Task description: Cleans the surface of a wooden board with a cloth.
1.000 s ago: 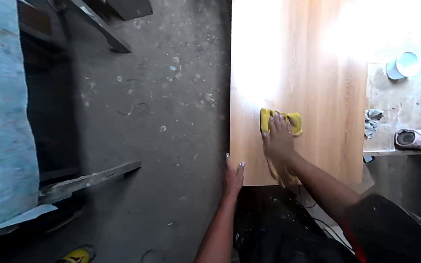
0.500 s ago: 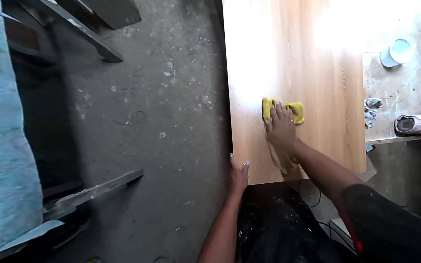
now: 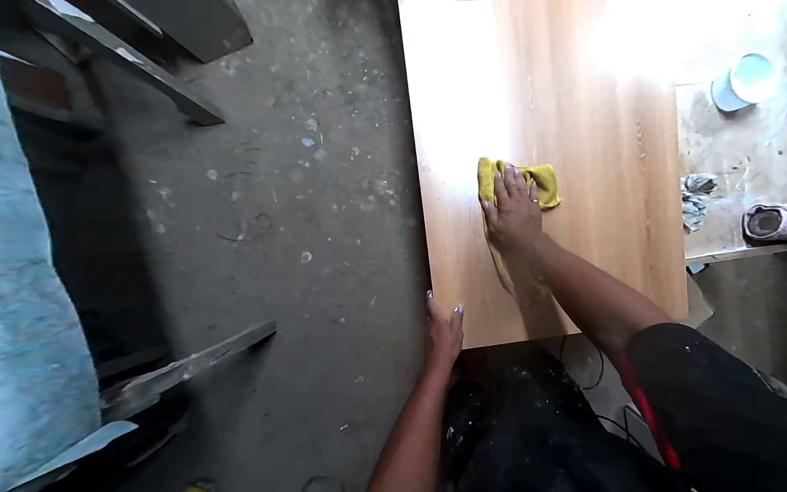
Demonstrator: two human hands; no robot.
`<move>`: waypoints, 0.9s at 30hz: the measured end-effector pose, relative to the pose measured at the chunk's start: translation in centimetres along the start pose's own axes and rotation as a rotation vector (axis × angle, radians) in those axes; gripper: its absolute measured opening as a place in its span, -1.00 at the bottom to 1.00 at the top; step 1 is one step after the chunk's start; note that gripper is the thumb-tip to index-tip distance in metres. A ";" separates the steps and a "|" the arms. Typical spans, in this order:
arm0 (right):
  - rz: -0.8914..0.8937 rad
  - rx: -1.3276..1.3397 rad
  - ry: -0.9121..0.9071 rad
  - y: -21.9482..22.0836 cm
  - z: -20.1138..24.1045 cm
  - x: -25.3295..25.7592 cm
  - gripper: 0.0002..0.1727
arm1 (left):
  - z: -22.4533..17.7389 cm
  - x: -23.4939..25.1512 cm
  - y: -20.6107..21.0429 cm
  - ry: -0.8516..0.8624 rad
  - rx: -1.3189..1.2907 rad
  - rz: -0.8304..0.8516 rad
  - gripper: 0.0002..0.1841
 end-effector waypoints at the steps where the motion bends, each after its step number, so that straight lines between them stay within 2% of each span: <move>1: -0.014 0.006 -0.002 0.3 0.1 -0.9 -0.18 | 0.2 -0.1 0.1 -0.001 -0.002 -0.003 -0.05; 5: -0.004 0.000 -0.030 2.3 -0.3 -7.9 -0.22 | 0.3 0.0 0.2 -0.003 0.027 -0.008 -0.05; 7: 0.002 -0.028 -0.054 2.7 -0.5 -7.9 -0.22 | 0.2 0.0 0.2 -0.020 0.044 0.001 -0.04; 12: -0.054 -0.053 -0.079 1.2 0.0 1.1 -0.18 | 0.2 -0.1 0.2 -0.039 0.059 0.010 -0.04; 15: -0.085 -0.052 -0.058 -0.2 0.0 7.8 -0.18 | 0.4 0.3 0.5 0.013 0.035 -0.013 -0.04; 17: -0.102 -0.042 -0.054 -0.7 0.0 9.8 -0.18 | 0.5 0.2 0.4 0.012 0.046 -0.025 -0.05; 19: -0.109 -0.028 -0.090 -0.3 0.0 7.4 -0.21 | 0.5 -0.1 0.6 -0.011 0.049 -0.033 -0.04; 23: -0.032 0.010 -0.185 2.0 0.9 -5.1 -0.24 | 0.5 0.0 0.4 -0.007 0.036 -0.037 -0.04; 24: -0.003 0.007 -0.205 2.3 0.9 -6.8 -0.25 | 0.4 0.1 0.4 -0.010 0.032 -0.030 -0.04; 25: 0.026 -0.005 -0.216 2.5 0.8 -7.2 -0.25 | 0.2 0.0 0.4 -0.020 0.031 -0.022 -0.04; 27: 0.034 -0.028 -0.217 2.1 1.0 -4.6 -0.26 | 0.0 0.0 0.0 -0.028 0.032 -0.013 -0.05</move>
Point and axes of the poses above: each hand's wrist, its own x-axis towards the middle knuckle, its own y-axis out of the palm, z = x × y, the point moved 2 cm from there along x, towards the middle knuckle, and after that the axes turned 2 degrees about z, right-handed, at the moved point
